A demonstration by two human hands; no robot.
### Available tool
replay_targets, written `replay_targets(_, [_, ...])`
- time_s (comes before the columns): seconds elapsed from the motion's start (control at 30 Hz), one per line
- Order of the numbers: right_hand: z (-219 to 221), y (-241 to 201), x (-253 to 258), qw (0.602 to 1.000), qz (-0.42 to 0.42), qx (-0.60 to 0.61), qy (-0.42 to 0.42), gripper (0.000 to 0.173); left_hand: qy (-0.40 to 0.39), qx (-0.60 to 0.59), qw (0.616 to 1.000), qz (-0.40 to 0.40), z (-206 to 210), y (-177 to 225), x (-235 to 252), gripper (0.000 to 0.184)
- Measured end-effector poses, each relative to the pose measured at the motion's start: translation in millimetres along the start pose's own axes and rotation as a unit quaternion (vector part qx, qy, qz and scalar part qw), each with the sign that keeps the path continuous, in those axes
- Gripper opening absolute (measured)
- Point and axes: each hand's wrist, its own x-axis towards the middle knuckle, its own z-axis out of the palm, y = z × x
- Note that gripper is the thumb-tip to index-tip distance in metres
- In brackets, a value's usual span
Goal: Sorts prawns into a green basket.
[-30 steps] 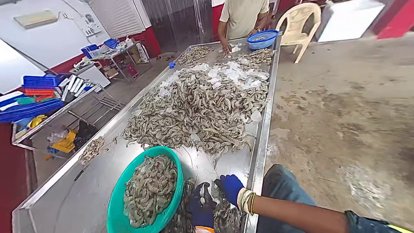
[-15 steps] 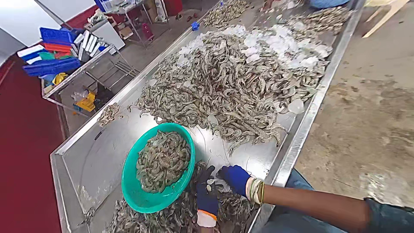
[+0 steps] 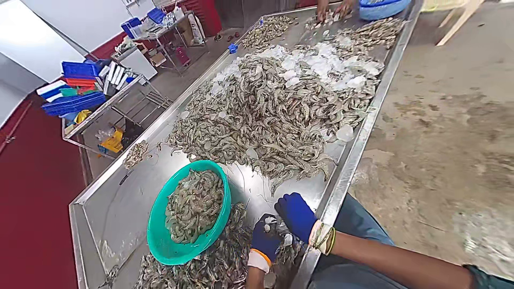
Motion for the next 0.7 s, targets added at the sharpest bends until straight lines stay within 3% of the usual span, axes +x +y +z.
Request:
replay_targets(0.1, [-14.8,39.7,2.6,0.994,0.091,0.064,0.009,0.021,0.047,-0.042,0.996,0.056,-9.6,-8.0,-10.5,0.032])
replay_targets(0.17, [-10.8,49.6,6.7,0.978,0.169,0.118,-0.029,0.042,0.051,-0.048,0.993,0.091,-17.1,-14.0,-12.1,0.037])
replay_targets(0.23, [5.5,30.1,8.2,0.956,0.204,0.197,-0.078,0.056,0.059,-0.082,0.985,0.142,-16.8,-22.6,-3.6,0.039])
replay_targets(0.3, [27.7,7.5,7.4,0.949,0.119,0.272,-0.108,0.056,0.054,-0.142,0.976,0.155,-16.3,-31.8,10.8,0.04])
replay_targets(0.37, [38.9,10.5,13.2,0.937,0.017,0.341,-0.075,0.055,0.053,-0.189,0.967,0.161,-17.7,-33.4,14.7,0.044])
replay_targets(0.4, [26.0,23.2,15.1,0.938,0.026,0.344,-0.04,0.054,0.058,-0.203,0.962,0.175,-21.1,-30.0,13.6,0.042])
replay_targets(0.47, [-17.5,64.2,13.7,0.944,0.151,0.292,0.034,0.055,0.035,-0.227,0.954,0.194,-33.2,-29.2,12.2,0.041])
replay_targets(0.57, [-46.9,130.4,34.2,0.909,0.343,0.226,0.066,0.077,0.009,-0.235,0.954,0.184,-45.3,-27.8,10.8,0.038])
replay_targets(0.63, [-45.5,137.2,56.1,0.893,0.378,0.239,0.052,0.085,0.012,-0.228,0.96,0.16,-47.3,-28.9,14.3,0.036])
replay_targets(0.7, [-54.5,114.6,68.9,0.891,0.354,0.281,0.038,0.086,0.012,-0.206,0.967,0.153,-42.7,-31.0,17.3,0.036])
